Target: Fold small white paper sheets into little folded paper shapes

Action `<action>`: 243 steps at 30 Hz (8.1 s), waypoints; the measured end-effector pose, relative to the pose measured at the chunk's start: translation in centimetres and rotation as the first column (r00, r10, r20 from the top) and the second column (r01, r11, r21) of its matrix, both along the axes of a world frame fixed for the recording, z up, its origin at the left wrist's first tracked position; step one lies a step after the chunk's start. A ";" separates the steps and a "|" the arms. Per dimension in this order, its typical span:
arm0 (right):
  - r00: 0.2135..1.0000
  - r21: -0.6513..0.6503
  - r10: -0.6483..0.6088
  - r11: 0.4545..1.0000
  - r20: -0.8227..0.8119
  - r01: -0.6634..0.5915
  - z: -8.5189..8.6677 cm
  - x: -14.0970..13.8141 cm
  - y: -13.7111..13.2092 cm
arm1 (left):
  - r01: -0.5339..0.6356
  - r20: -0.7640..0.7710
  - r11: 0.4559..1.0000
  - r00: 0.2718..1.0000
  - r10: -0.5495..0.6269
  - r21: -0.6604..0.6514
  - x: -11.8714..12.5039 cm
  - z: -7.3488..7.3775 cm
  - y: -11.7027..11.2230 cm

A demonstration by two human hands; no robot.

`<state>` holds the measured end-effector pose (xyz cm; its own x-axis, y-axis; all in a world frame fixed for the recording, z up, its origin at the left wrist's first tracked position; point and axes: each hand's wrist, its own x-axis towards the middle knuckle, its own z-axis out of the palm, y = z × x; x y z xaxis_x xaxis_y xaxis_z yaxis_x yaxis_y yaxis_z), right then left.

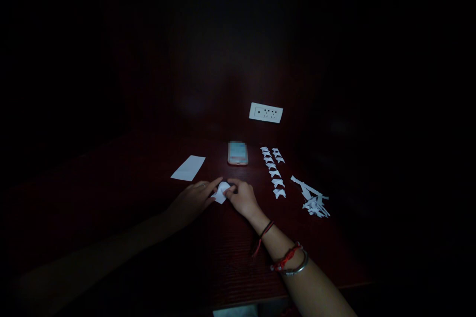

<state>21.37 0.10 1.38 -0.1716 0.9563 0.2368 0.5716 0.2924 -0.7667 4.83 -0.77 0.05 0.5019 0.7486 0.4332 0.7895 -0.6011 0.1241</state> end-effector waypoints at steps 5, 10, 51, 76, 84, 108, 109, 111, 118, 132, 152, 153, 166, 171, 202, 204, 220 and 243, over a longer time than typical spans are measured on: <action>1.000 -0.008 -0.007 1.000 0.013 0.007 0.1 0.0 0.0 | 0.028 0.042 0.998 0.999 -0.026 -0.050 -0.2 -0.1 0.6; 1.000 -0.034 0.016 0.999 -0.012 -0.016 0.2 0.0 -0.1 | 0.059 0.051 0.998 0.997 -0.057 -0.038 -0.2 0.1 0.4; 0.967 0.061 0.042 0.998 -0.252 -0.028 0.8 -0.9 -0.5 | 0.094 0.422 0.991 0.905 -0.047 -0.093 0.0 1.1 0.5; 0.993 0.234 0.105 0.968 -0.061 -0.088 1.1 -0.7 -0.8 | 0.174 0.507 0.976 0.858 -0.084 -0.132 0.2 1.2 0.6; 0.992 0.226 0.102 0.971 -0.079 -0.082 0.9 -0.8 -0.6 | 0.119 0.475 0.990 0.877 -0.066 -0.082 0.3 0.9 0.7; 0.994 0.288 0.109 0.953 -0.028 -0.096 1.2 -0.9 -0.9 | 0.098 0.512 0.986 0.859 -0.015 -0.136 0.7 1.1 0.2; 0.994 0.292 0.109 0.952 -0.028 -0.096 1.2 -0.9 -0.9 | 0.087 0.517 0.986 0.856 0.000 -0.145 0.7 1.0 0.2; 0.993 0.299 0.111 0.950 -0.032 -0.096 1.2 -0.9 -0.9 | 0.066 0.513 0.987 0.858 0.017 -0.143 0.8 0.9 0.3; 0.993 0.288 0.116 0.952 -0.030 -0.102 1.1 -0.8 -0.9 | 0.009 0.450 0.996 0.892 0.034 -0.093 0.9 0.8 0.1; 0.994 0.293 0.100 0.953 -0.050 -0.081 1.1 -0.8 -0.9 | -0.022 0.291 0.998 0.956 0.037 -0.055 0.6 1.3 -0.6; 0.991 0.250 0.131 0.961 -0.032 -0.119 0.7 -0.8 -0.7 | 0.015 0.411 0.997 0.911 0.018 -0.078 0.9 0.9 -0.1; 0.991 0.254 0.132 0.960 -0.027 -0.121 0.7 -0.8 -0.7 | -0.003 0.397 0.997 0.917 0.031 -0.073 0.9 0.9 -0.2; 0.993 0.299 0.120 0.948 -0.015 -0.110 1.1 -0.9 -1.0 | -0.052 0.213 0.998 0.976 0.043 0.036 1.1 1.2 -0.5; 0.993 0.335 0.113 0.935 0.043 -0.121 1.4 -0.8 -1.1 | -0.044 0.199 0.998 0.979 0.034 0.045 1.0 1.3 -0.5; 0.986 0.354 0.156 0.921 0.054 -0.165 1.6 -0.2 -1.1 | 0.142 0.492 0.989 0.865 -0.099 -0.051 0.5 1.5 -0.4; 0.984 0.345 0.167 0.922 0.056 -0.176 1.7 -0.2 -1.1 | 0.157 0.510 0.985 0.854 -0.100 -0.070 0.4 1.6 -0.3; 0.983 0.284 0.180 0.942 0.023 -0.179 1.2 -0.3 -0.7 | 0.261 0.672 0.945 0.738 -0.064 -0.197 0.5 1.5 0.0; 0.993 0.107 0.116 0.988 -0.018 -0.113 0.9 -0.1 -0.6 | 0.245 0.655 0.915 0.755 0.027 -0.320 -0.3 1.2 0.6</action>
